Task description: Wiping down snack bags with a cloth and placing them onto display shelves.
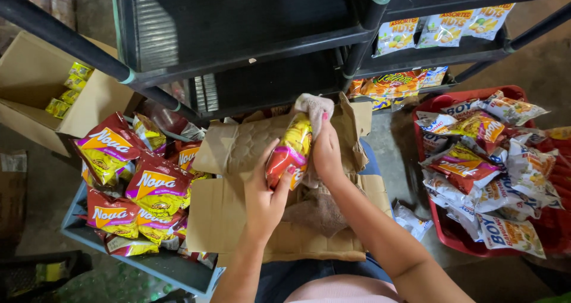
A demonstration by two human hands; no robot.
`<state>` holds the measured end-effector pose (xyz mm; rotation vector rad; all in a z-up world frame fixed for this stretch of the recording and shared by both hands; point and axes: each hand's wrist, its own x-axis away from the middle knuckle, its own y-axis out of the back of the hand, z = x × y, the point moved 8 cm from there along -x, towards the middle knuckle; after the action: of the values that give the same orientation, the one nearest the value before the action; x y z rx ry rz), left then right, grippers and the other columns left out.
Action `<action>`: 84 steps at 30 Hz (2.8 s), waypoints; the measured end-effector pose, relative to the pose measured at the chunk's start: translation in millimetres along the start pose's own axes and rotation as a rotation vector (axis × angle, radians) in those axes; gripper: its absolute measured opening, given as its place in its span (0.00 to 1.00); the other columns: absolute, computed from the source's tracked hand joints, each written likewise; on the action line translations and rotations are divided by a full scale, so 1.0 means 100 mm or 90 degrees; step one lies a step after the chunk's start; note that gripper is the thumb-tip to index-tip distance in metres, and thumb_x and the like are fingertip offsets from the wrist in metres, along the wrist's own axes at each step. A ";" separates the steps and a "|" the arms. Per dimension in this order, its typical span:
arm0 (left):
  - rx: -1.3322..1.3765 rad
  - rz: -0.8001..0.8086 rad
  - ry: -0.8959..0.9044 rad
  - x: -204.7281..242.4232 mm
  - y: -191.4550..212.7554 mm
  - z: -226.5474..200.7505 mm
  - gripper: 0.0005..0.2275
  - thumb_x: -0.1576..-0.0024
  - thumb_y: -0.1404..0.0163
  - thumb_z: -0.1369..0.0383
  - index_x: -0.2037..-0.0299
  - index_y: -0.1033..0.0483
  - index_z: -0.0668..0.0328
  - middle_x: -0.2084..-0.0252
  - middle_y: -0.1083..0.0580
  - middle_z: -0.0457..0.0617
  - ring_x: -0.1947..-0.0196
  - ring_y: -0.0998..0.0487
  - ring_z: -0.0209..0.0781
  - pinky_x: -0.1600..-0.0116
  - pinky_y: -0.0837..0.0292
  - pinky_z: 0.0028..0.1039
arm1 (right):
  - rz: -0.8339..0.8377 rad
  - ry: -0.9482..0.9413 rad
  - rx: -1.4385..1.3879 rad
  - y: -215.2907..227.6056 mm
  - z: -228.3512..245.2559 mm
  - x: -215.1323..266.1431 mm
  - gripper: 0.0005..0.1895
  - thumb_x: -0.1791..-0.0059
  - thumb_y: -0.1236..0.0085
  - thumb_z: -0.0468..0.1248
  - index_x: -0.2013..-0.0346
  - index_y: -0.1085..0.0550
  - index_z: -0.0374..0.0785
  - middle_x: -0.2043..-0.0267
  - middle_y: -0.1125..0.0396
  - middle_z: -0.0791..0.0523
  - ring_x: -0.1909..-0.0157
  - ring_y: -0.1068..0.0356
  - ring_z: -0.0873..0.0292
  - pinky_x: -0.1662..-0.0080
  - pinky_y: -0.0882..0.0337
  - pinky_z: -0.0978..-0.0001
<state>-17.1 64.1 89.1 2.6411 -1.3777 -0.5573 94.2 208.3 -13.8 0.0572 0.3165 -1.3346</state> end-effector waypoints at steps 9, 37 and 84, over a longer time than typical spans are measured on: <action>0.052 0.056 0.070 -0.22 0.22 0.13 0.23 0.43 0.42 0.68 0.36 0.28 0.51 0.47 0.21 0.59 0.47 0.20 0.51 0.38 0.29 0.42 | 0.131 -0.143 0.058 0.19 -0.58 0.31 0.30 0.39 0.69 0.51 0.58 0.22 0.33 0.63 0.27 0.45 0.59 0.32 0.55 0.52 0.27 0.53; 0.748 -0.192 0.541 0.13 0.16 1.84 0.21 0.53 0.41 0.58 0.49 0.22 0.53 0.55 0.20 0.57 0.62 0.17 0.53 0.65 0.22 0.37 | 0.028 -0.596 -0.190 -0.01 -0.19 0.60 0.14 0.44 0.60 0.34 0.49 0.29 0.30 0.76 0.36 0.51 0.82 0.37 0.59 0.84 0.31 0.64; 0.449 0.024 0.432 0.42 0.05 1.93 0.13 0.51 0.42 0.72 0.57 0.22 0.68 0.74 0.25 0.55 0.77 0.21 0.45 0.69 0.21 0.38 | 0.181 0.300 0.240 -0.62 0.95 0.21 0.07 0.59 0.50 0.25 0.68 0.35 0.31 0.54 0.38 0.42 0.54 0.34 0.33 0.55 0.31 0.48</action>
<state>-70.4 40.6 -99.7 2.8062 -1.5405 0.9243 57.3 152.5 80.5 0.7159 0.4305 -1.0700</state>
